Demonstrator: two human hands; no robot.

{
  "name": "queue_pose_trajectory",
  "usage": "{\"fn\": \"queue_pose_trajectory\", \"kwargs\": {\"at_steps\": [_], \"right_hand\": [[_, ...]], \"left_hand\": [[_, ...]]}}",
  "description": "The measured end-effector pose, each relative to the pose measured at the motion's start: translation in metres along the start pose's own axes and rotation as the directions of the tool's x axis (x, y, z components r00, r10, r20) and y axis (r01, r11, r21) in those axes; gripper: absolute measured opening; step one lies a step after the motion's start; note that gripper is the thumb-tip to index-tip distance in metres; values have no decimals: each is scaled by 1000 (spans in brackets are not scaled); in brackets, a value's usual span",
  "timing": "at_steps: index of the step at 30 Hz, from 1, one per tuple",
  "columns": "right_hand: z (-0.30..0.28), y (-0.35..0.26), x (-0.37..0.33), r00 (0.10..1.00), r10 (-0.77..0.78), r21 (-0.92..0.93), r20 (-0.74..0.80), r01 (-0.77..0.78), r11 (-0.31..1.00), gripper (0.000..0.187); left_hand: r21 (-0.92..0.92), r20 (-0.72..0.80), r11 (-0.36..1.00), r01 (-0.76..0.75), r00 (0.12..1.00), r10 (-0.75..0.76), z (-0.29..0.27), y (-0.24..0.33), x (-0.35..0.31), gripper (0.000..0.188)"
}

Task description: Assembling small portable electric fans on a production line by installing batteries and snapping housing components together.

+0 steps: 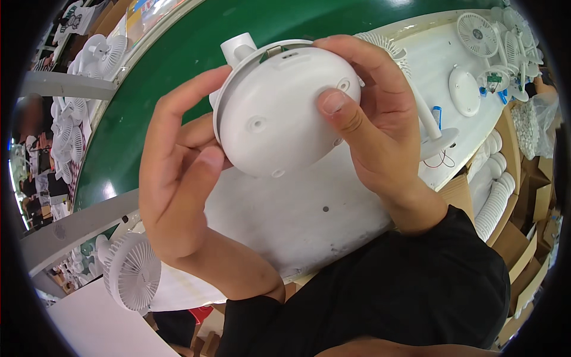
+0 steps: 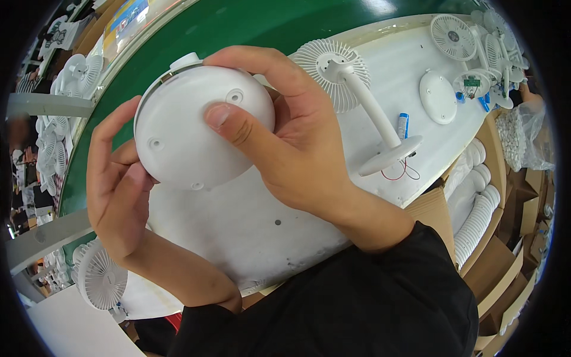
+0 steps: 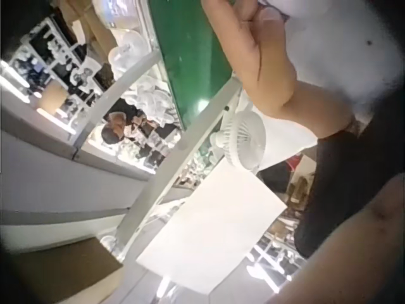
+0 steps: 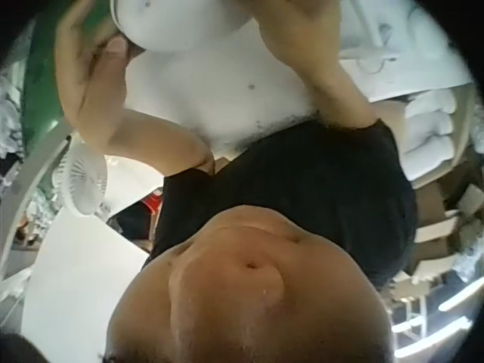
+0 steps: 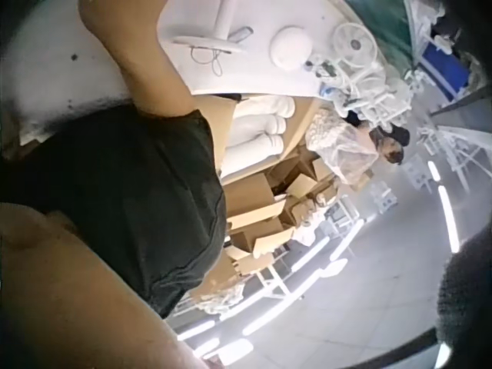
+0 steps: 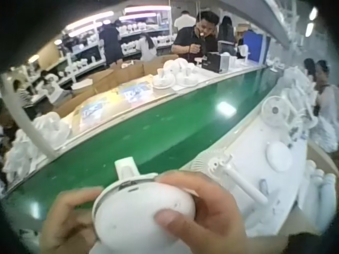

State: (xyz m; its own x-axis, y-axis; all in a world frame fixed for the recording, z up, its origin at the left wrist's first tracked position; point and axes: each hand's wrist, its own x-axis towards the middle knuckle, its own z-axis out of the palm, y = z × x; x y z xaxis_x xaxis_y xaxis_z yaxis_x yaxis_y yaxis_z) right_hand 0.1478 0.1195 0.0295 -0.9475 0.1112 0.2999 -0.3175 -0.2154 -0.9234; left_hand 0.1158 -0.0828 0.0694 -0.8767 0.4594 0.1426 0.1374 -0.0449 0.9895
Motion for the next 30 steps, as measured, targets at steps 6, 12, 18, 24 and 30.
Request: {"fn": "queue_pose_trajectory", "kwargs": {"at_steps": [6, 12, 18, 24, 30], "right_hand": [[4, -5, -5, 999, -6, -50, -43, 4, 999, 49], [3, -13, -11, 990, 143, -56, -9, -143, 988, 51], [12, -6, -11, 999, 22, 24, 32, -23, 999, 46], [4, -9, 0, 948, -231, -129, 217, 262, 956, 41], [-6, -15, 10, 860, -389, -221, 329, 471, 854, 40]], "left_hand": [[68, -30, 997, 38, 999, -36, 14, 8, -2, 62], [283, -48, 945, 161, 987, -154, 12, 18, -7, 53], [338, -102, 925, 176, 984, -150, 9, 27, -15, 45], [478, 75, 867, -143, 990, 123, 0, 28, -14, 46], [522, 120, 814, -256, 966, 227, -2, 22, -9, 46]]}}
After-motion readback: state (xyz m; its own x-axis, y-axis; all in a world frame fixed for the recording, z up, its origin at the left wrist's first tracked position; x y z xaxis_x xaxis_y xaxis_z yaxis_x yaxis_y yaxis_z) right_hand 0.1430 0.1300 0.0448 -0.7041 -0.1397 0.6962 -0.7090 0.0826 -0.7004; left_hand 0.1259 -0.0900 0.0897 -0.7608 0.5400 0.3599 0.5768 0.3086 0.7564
